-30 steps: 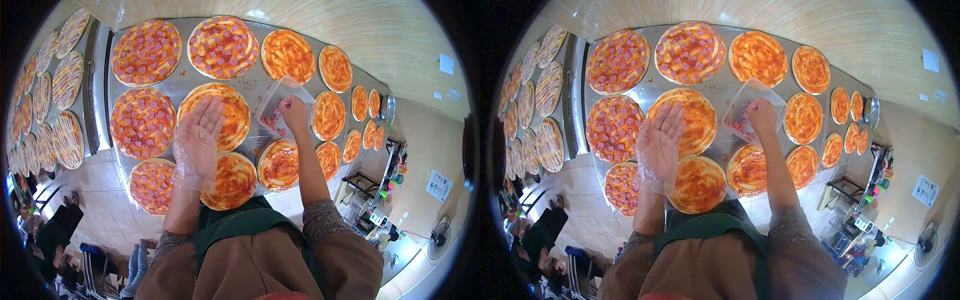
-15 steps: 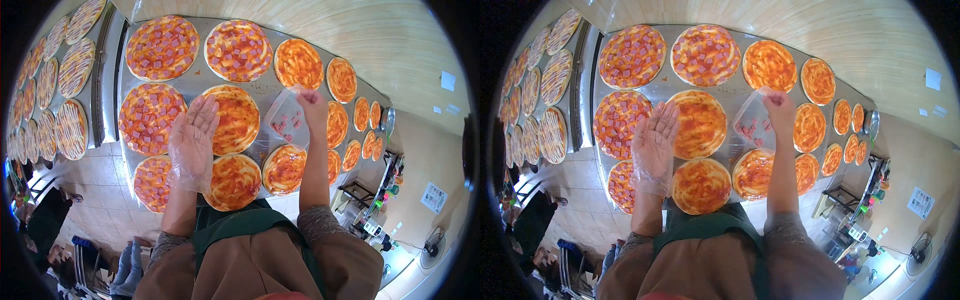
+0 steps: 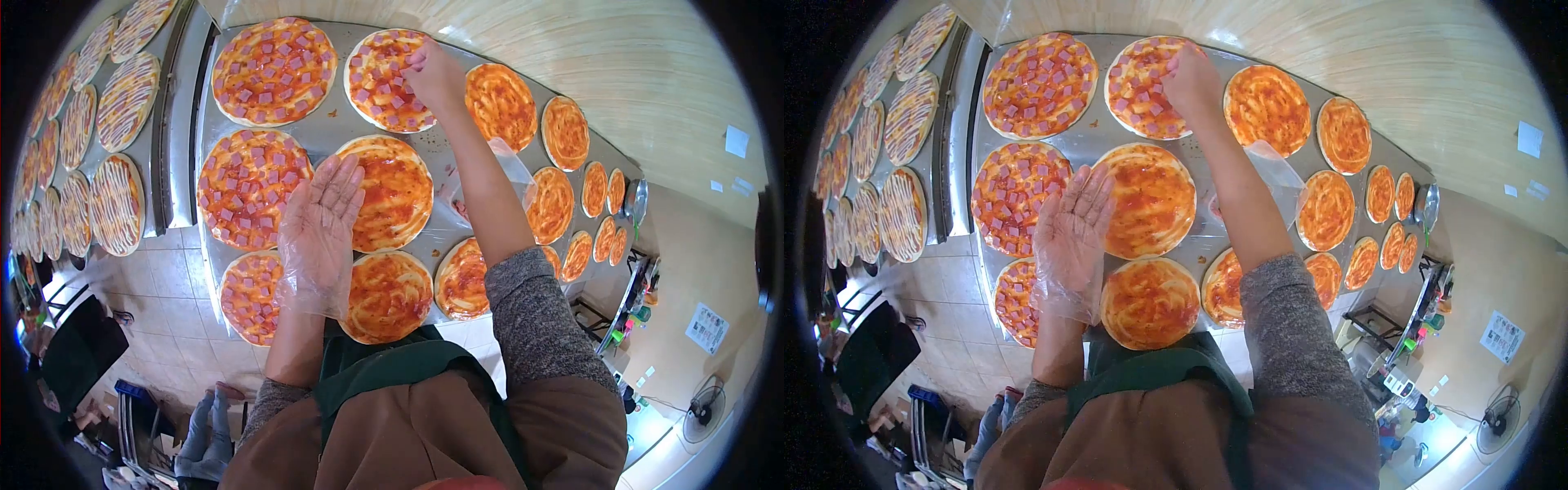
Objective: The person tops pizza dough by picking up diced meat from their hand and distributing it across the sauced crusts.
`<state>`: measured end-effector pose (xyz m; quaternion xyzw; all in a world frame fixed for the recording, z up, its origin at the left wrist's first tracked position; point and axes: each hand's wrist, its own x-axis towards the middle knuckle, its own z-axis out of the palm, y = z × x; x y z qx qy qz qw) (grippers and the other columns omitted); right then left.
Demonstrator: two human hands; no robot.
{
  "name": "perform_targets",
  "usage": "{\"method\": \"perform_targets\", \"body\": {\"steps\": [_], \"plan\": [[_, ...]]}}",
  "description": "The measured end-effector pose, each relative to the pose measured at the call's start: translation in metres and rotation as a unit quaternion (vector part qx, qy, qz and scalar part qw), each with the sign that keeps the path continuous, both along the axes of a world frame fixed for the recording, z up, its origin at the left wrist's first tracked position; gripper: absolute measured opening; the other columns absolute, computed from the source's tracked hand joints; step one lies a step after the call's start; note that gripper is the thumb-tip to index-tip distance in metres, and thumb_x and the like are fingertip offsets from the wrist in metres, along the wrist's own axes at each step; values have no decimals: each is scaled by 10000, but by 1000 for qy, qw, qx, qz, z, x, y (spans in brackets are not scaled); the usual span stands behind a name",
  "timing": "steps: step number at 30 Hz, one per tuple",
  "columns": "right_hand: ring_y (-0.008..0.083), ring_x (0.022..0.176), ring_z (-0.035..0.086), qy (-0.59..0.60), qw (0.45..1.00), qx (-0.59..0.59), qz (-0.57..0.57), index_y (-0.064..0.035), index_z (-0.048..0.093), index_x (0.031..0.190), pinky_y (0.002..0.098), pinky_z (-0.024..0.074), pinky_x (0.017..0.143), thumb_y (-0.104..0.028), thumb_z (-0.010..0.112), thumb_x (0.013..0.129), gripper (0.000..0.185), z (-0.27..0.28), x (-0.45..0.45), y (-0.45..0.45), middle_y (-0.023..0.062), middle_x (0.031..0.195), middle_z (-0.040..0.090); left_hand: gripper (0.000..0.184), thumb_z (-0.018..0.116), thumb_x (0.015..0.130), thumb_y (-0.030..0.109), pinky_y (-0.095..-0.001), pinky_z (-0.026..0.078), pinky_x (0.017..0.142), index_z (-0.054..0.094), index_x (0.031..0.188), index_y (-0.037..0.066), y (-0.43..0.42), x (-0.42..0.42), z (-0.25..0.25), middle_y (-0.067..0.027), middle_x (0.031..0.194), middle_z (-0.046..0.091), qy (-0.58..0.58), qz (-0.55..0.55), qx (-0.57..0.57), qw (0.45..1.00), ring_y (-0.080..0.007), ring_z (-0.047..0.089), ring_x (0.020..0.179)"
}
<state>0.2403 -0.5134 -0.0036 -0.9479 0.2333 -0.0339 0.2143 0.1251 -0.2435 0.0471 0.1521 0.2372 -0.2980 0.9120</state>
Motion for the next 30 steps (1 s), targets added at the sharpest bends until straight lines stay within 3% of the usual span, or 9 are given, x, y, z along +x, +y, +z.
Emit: {"method": "perform_targets", "body": {"steps": [2, 8, 14, 16, 20, 23, 26, 30], "plan": [[234, 866, 712, 2, 1000, 1, -31, -92, 672, 974, 385, 546, 762, -198, 771, 798, 227, 10, 0, 4, 65, 931, 745, 540, 371, 1059, 306, -434, 311, 1194, 364, 1449, -67, 3, 1, -2, -276, 1526, 360, 1, 2, -1, 1000, -350, 362, 1439], [240, 879, 706, 29, 999, 21, -3, -94, 650, 1000, 388, 536, 788, -166, 700, 852, 172, 10, -1, 3, 74, 922, 737, 543, 368, 1059, 315, -434, 311, 1191, 370, 1448, -63, 6, 2, -2, -273, 1529, 357, 0, 12, 0, 1000, -348, 369, 1436], [233, 860, 703, -169, 984, 39, -36, -66, 715, 985, 360, 532, 780, -198, 724, 843, 194, 41, -67, -44, 79, 898, 734, 557, 373, 1053, 329, -438, 296, 1194, 378, 1450, -62, 10, 2, 2, -264, 1541, 347, 3, 9, -4, 1000, -343, 343, 1452], [243, 824, 697, -130, 988, 21, -86, -60, 723, 949, 364, 529, 770, -214, 721, 847, 184, 64, -118, -57, 100, 865, 723, 562, 376, 1050, 330, -440, 289, 1197, 380, 1450, -65, 11, 4, 0, -263, 1542, 348, 0, 10, -11, 1000, -348, 331, 1457], [258, 787, 696, 118, 988, 10, -100, -59, 731, 918, 379, 531, 749, -190, 704, 847, 151, 34, -209, -75, 123, 841, 716, 555, 380, 1050, 324, -436, 298, 1194, 384, 1445, -66, 7, 7, 3, -265, 1536, 354, -5, 17, 0, 1000, -354, 339, 1452], [297, 805, 697, 135, 983, 66, -107, -63, 742, 911, 403, 535, 739, -193, 709, 832, 155, 7, -243, -69, 142, 856, 722, 543, 363, 1055, 325, -428, 293, 1192, 391, 1433, -65, -1, 9, 11, -258, 1519, 380, -3, 14, 18, 1000, -341, 367, 1435], [343, 823, 690, 146, 979, -44, -135, -67, 742, 880, 437, 536, 749, -199, 707, 822, 148, -2, -256, -67, 160, 862, 718, 536, 359, 1057, 326, -424, 295, 1190, 399, 1423, -63, -7, 8, 9, -253, 1508, 397, 2, 5, 8, 1000, -336, 384, 1424], [342, 865, 682, 195, 972, -92, -93, -56, 725, 852, 444, 528, 789, -178, 710, 806, 131, 9, -252, -58, 164, 861, 710, 537, 369, 1054, 328, -428, 303, 1186, 401, 1418, -66, -17, 3, 8, -255, 1502, 402, -1, -13, 11, 1000, -339, 395, 1415]]}}
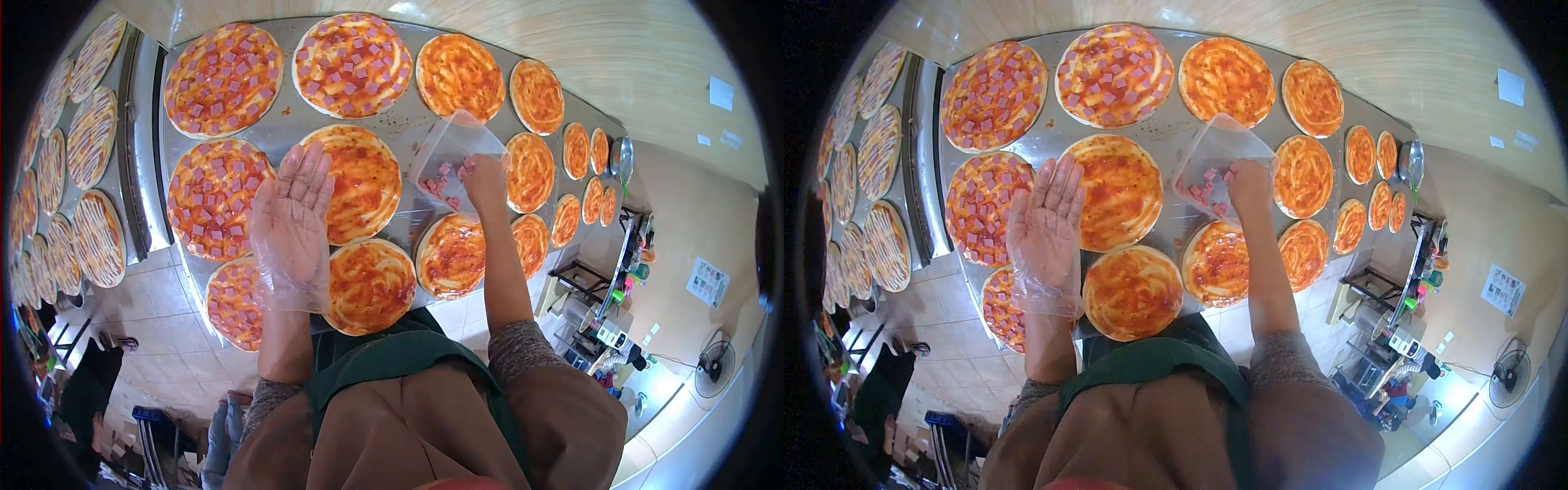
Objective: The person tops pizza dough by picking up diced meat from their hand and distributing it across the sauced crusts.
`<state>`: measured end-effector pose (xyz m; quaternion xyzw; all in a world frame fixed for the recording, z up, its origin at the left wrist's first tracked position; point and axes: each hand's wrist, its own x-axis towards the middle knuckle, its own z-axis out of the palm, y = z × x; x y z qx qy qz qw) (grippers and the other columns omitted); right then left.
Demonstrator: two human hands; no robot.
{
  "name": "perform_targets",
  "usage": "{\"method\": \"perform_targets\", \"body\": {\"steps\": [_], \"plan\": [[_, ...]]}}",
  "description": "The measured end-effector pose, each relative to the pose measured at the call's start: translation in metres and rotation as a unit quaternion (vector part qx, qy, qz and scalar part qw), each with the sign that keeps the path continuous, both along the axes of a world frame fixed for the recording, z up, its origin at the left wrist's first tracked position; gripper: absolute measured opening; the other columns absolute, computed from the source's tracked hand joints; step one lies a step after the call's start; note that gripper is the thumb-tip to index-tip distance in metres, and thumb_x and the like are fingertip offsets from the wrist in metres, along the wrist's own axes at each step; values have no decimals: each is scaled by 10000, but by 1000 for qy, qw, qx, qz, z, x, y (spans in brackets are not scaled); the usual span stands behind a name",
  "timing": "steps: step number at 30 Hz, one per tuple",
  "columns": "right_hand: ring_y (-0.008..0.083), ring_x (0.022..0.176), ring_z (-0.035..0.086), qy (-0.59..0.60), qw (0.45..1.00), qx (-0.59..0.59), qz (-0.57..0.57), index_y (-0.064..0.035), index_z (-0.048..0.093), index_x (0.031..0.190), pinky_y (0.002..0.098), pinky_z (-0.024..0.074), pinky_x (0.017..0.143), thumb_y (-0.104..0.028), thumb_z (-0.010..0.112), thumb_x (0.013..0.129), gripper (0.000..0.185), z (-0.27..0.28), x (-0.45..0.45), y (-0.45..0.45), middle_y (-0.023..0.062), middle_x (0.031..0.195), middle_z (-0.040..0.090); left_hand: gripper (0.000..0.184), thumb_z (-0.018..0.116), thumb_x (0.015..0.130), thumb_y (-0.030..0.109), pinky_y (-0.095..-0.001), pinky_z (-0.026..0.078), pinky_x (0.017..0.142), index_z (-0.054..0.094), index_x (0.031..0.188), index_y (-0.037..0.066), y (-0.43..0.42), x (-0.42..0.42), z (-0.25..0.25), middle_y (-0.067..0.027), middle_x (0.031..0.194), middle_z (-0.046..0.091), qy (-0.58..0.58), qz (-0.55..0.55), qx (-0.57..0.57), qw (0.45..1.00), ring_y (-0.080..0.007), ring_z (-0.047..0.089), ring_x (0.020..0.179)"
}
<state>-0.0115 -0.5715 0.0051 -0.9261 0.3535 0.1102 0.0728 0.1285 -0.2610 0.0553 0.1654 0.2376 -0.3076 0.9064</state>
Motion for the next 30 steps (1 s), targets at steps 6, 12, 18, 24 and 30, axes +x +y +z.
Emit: {"method": "perform_targets", "body": {"steps": [6, 12, 18, 24, 30], "plan": [[338, 846, 677, -8, 999, 45, 10, -33, 693, 823, 432, 524, 784, -153, 711, 775, 131, -16, -4, -10, 170, 832, 698, 533, 397, 1047, 317, -447, 309, 1189, 408, 1413, -70, -10, -4, 1, -269, 1519, 376, 1, -6, -16, 1000, -356, 366, 1435], [249, 718, 665, -91, 981, 168, -19, -30, 669, 810, 374, 520, 704, -176, 743, 763, 171, 7, 18, -18, 115, 745, 675, 533, 399, 1047, 308, -443, 317, 1187, 399, 1426, -66, -6, -1, 4, -263, 1516, 383, -5, -1, -16, 1000, -355, 371, 1432], [80, 707, 632, -284, 879, 383, 28, -17, 671, 818, 262, 507, 660, -116, 762, 825, 135, 27, 117, -9, 21, 778, 699, 535, 400, 1049, 314, -441, 320, 1185, 401, 1430, -60, 0, 4, -1, -263, 1518, 381, 3, 16, -13, 1000, -353, 374, 1431], [163, 736, 708, -274, 920, 236, 148, -45, 718, 927, 308, 542, 694, -88, 678, 881, 75, -6, 219, 9, 77, 853, 737, 537, 391, 1055, 322, -440, 318, 1185, 394, 1437, -55, 2, -1, -2, -259, 1523, 376, -7, 16, -13, 1000, -349, 373, 1433], [266, 821, 708, -132, 966, 136, 178, -106, 723, 893, 397, 548, 727, -166, 682, 881, 74, -4, 253, 20, 114, 919, 730, 530, 381, 1059, 312, -442, 320, 1184, 388, 1441, -56, 10, 0, -3, -262, 1520, 380, 6, 31, -12, 999, -351, 375, 1431]]}}
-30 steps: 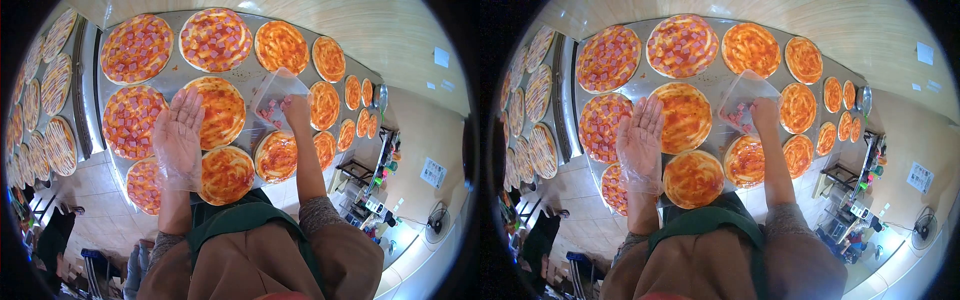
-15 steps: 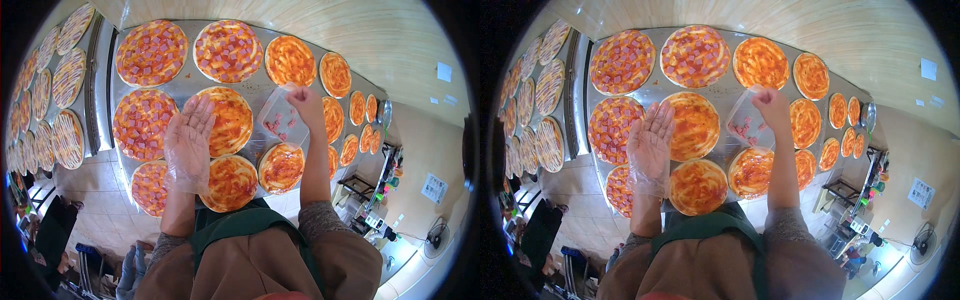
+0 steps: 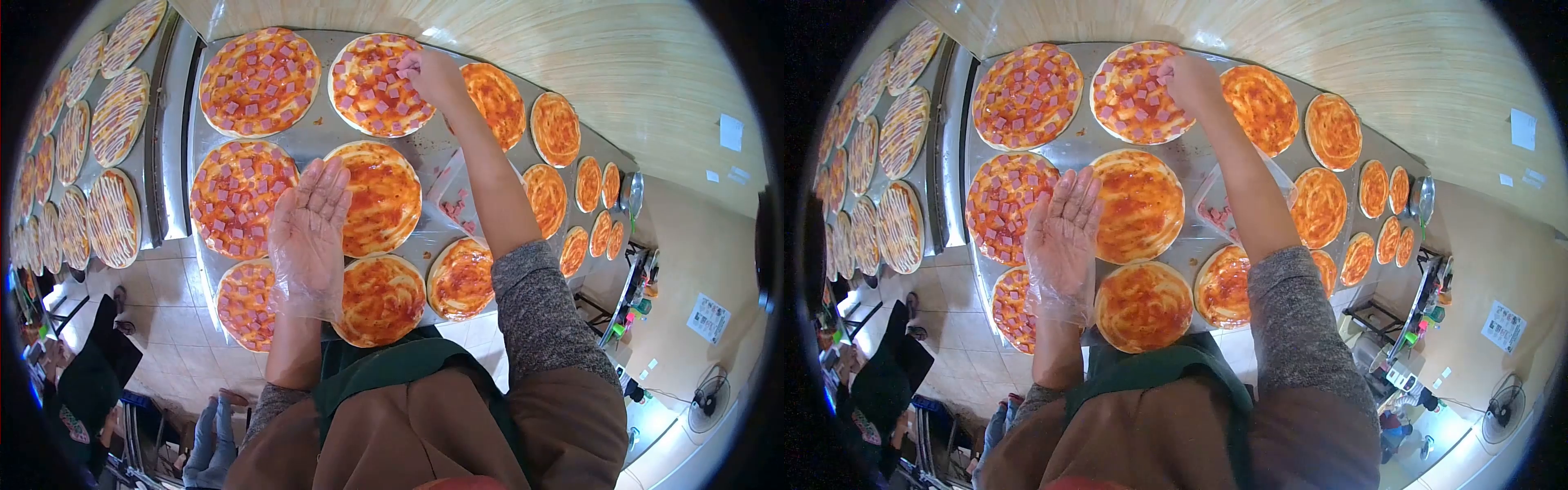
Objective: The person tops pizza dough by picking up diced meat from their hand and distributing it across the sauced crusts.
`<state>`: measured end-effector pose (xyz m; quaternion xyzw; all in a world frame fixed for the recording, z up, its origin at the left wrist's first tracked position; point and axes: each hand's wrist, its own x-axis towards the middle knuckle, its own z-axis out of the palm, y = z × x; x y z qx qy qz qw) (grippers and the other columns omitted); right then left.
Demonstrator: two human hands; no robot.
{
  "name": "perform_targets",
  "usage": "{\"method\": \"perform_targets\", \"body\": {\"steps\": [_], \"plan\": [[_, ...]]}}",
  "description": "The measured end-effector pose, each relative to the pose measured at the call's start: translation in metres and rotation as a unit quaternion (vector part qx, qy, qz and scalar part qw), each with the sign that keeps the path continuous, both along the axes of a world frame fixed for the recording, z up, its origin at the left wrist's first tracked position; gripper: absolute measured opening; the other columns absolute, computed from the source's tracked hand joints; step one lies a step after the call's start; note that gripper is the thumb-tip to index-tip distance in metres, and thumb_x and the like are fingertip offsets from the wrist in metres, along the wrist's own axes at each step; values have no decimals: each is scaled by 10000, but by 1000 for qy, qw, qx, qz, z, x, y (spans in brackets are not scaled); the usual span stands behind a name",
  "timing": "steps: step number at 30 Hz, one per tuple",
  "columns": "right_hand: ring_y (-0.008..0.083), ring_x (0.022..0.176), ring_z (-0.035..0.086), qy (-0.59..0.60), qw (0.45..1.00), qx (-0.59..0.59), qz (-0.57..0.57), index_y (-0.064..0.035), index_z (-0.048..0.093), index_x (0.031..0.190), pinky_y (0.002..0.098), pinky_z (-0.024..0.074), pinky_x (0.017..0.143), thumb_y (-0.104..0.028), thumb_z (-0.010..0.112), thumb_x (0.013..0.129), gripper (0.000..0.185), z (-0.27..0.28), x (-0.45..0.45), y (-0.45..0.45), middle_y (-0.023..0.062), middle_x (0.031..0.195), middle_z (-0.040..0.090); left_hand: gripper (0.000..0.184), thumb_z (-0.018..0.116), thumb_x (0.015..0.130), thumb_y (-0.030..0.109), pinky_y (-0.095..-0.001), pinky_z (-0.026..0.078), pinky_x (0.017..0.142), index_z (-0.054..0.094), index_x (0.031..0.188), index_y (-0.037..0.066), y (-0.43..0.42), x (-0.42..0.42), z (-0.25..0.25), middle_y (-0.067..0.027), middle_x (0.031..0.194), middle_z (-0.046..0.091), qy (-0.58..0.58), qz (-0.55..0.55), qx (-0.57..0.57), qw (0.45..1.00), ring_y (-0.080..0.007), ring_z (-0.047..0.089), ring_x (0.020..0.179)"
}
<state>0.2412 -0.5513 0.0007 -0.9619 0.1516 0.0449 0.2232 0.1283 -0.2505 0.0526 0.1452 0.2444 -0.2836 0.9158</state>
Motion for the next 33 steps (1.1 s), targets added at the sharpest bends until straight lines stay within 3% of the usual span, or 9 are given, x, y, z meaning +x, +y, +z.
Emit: {"method": "perform_targets", "body": {"steps": [7, 13, 15, 17, 20, 23, 24, 30, 33], "plan": [[309, 881, 679, -49, 998, -35, -30, -96, 707, 869, 436, 526, 777, -198, 698, 850, 104, 12, -12, 10, 109, 922, 718, 527, 377, 1058, 321, -442, 325, 1181, 412, 1427, -53, 10, -8, 1, -253, 1515, 394, -12, 8, 5, 1000, -338, 385, 1427], [307, 874, 662, -198, 971, -8, -137, -51, 683, 910, 425, 510, 765, -255, 721, 846, 217, 54, -172, -24, 129, 861, 690, 532, 378, 1052, 335, -427, 341, 1173, 430, 1424, -42, 21, -25, 28, -230, 1519, 402, -25, -11, 34, 999, -319, 385, 1429], [324, 879, 662, -164, 937, -218, -219, -36, 685, 950, 437, 508, 792, -265, 715, 852, 250, 57, -246, -37, 148, 861, 687, 536, 381, 1050, 343, -418, 348, 1168, 435, 1425, -36, 27, -34, 35, -220, 1517, 409, -38, -17, 53, 998, -312, 389, 1427], [350, 869, 659, -119, 906, -275, -301, -27, 683, 983, 462, 504, 804, -284, 719, 835, 298, 44, -301, -43, 160, 873, 696, 542, 382, 1047, 348, -410, 354, 1164, 430, 1432, -30, 28, -47, 41, -216, 1511, 417, -51, -24, 79, 995, -311, 402, 1416], [347, 780, 663, -25, 931, -59, -358, -25, 682, 934, 461, 512, 743, -284, 708, 820, 284, 6, -335, -50, 164, 824, 697, 535, 399, 1040, 341, -405, 363, 1158, 432, 1428, -26, 23, -67, 50, -213, 1494, 439, -64, -41, 102, 992, -307, 421, 1402], [331, 690, 661, -30, 962, 81, -258, -26, 687, 896, 437, 510, 664, -297, 706, 805, 286, -5, -337, -51, 170, 759, 685, 510, 428, 1033, 325, -407, 357, 1163, 450, 1403, -25, 17, -91, 55, -210, 1476, 462, -57, -67, 99, 991, -304, 424, 1399], [323, 671, 659, -69, 961, 66, -260, -26, 691, 898, 425, 508, 649, -276, 698, 810, 265, 0, -336, -48, 169, 747, 681, 500, 438, 1031, 320, -409, 352, 1165, 457, 1393, -25, 17, -98, 56, -209, 1471, 469, -52, -74, 96, 991, -303, 422, 1400], [285, 622, 643, -200, 951, 68, -227, -12, 686, 910, 379, 500, 618, -153, 655, 841, 160, 136, -339, 11, 154, 713, 663, 490, 475, 1025, 363, -419, 352, 1138, 478, 1380, 24, 14, -151, 74, -202, 1461, 484, -123, -138, 150, 971, -294, 449, 1368], [240, 592, 622, -219, 952, 123, -172, -4, 692, 935, 355, 498, 602, -120, 643, 863, 145, 198, -352, 52, 132, 687, 652, 584, 480, 1017, 415, -463, 301, 1159, 372, 1474, 68, 20, -173, 98, -189, 1467, 463, -199, -190, 150, 950, -289, 423, 1381]]}}
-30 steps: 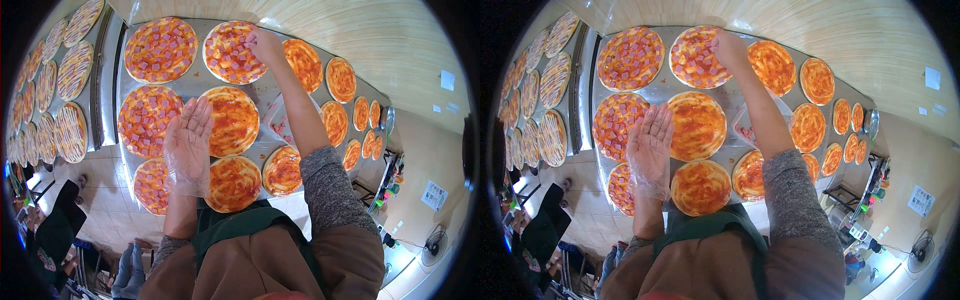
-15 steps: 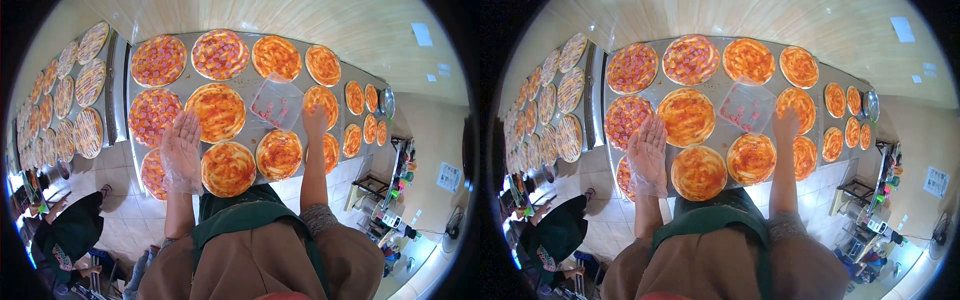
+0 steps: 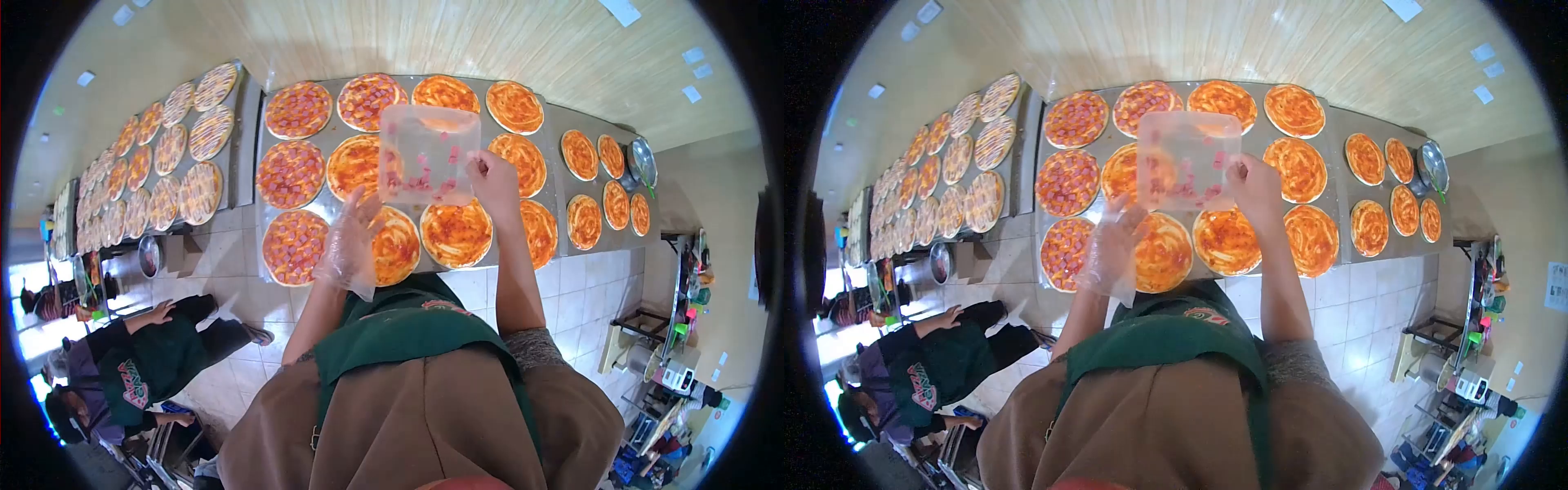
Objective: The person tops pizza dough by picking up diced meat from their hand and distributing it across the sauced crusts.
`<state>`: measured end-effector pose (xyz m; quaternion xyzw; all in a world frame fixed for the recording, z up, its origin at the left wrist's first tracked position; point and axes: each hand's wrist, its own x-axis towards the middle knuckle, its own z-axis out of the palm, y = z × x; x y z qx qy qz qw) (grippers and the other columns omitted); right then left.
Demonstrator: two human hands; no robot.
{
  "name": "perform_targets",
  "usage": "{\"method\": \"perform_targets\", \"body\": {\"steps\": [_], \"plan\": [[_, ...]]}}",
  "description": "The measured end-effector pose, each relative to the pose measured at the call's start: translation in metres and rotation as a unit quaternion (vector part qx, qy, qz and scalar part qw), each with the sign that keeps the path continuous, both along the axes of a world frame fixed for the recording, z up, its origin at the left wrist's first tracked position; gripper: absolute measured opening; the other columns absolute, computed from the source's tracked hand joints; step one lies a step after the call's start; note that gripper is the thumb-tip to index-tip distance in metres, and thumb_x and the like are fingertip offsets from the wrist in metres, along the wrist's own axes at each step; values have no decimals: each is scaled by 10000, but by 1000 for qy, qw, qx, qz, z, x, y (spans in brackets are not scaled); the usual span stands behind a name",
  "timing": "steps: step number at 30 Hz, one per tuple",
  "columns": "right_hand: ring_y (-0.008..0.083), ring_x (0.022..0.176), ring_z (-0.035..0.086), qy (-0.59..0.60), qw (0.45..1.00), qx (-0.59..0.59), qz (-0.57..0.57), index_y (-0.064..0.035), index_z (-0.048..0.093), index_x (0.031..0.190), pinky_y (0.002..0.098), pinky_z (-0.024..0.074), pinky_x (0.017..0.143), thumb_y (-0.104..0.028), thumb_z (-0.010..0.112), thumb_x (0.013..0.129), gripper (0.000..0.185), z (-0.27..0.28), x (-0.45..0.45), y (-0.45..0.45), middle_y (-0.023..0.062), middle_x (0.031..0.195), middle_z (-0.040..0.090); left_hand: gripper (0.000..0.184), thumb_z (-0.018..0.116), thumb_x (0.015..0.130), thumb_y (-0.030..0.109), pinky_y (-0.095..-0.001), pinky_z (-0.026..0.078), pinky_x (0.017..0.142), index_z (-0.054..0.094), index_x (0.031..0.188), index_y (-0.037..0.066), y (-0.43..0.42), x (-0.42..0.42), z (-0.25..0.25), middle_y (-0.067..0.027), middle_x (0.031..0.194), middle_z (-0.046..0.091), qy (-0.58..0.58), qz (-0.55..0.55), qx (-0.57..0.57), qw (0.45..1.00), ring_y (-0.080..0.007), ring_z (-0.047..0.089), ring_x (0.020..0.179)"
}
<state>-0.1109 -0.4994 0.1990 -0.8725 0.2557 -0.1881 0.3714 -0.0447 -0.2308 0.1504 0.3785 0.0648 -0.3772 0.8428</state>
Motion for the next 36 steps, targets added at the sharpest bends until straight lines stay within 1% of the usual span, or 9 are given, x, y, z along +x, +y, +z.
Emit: {"method": "perform_targets", "body": {"steps": [2, 5, 8, 11, 20, 23, 26, 32, 36], "plan": [[159, 568, 607, 10, 999, 15, 50, 8, 704, 983, 321, 493, 576, -112, 640, 883, 169, 26, -6, 24, 107, 672, 655, 647, 504, 1001, 424, -496, 328, 1140, 282, 1532, 129, 4, -13, 21, -189, 1471, 448, -70, -33, 7, 997, -312, 433, 1366], [273, 714, 629, 53, 994, 42, 84, -30, 685, 981, 371, 504, 682, -140, 664, 875, 154, 40, -11, 57, 112, 784, 645, 622, 527, 995, 373, -480, 407, 1073, 294, 1524, 144, 22, -16, 17, -187, 1454, 457, -71, -75, -43, 994, -329, 473, 1325], [279, 934, 612, -162, 958, -235, 9, -45, 660, 1009, 400, 489, 800, -153, 715, 818, 226, 59, -10, 110, 96, 983, 630, 560, 547, 988, 318, -443, 481, 997, 348, 1469, 111, 52, -16, -39, -148, 1344, 505, -42, -65, -53, 996, -297, 526, 1251], [314, 1095, 576, -104, 936, -261, 213, -36, 637, 1111, 414, 466, 937, -123, 653, 828, 296, 61, 1, 146, 129, 1116, 591, 508, 536, 996, 310, -432, 493, 980, 369, 1430, 105, 73, -28, -49, -136, 1303, 508, -74, -29, -36, 996, -279, 542, 1204], [262, 1144, 569, -184, 769, -535, 298, -15, 623, 1027, 390, 439, 989, -131, 619, 783, 270, 10, 47, 209, 139, 1150, 604, 361, 501, 1020, 287, -398, 529, 928, 431, 1312, 86, 111, -48, -29, -99, 1180, 518, -182, 81, 14, 980, -225, 589, 1062], [306, 1097, 602, -1, 870, -388, 304, -2, 618, 1018, 417, 476, 941, -136, 646, 793, 264, 16, 38, 223, 170, 1126, 609, 317, 490, 1028, 280, -387, 540, 911, 452, 1272, 80, 121, -49, -42, -86, 1139, 522, -197, 118, 34, 973, -207, 604, 1014], [367, 1012, 632, 205, 851, -286, 391, 17, 602, 1025, 462, 514, 861, -106, 640, 826, 237, 33, 21, 223, 203, 1068, 614, 288, 431, 1054, 255, -357, 560, 859, 433, 1286, 83, 125, -47, -56, -69, 1086, 524, -172, 158, 40, 971, -172, 615, 962], [378, 971, 646, 108, 910, -288, 278, 43, 581, 993, 468, 536, 829, -44, 592, 854, 165, 30, 11, 241, 230, 1026, 631, 376, 380, 1063, 214, -347, 555, 872, 299, 1415, 109, 130, -44, -38, -77, 1124, 520, -288, 177, 119, 933, -193, 625, 1059], [387, 993, 643, 196, 903, -237, 301, 75, 574, 1046, 463, 534, 837, -44, 585, 872, 211, 29, 9, 248, 241, 1022, 628, 440, 378, 1067, 224, -351, 547, 920, 246, 1468, 98, 120, -44, -36, -107, 1240, 505, -275, 191, 127, 934, -215, 613, 1114]]}}
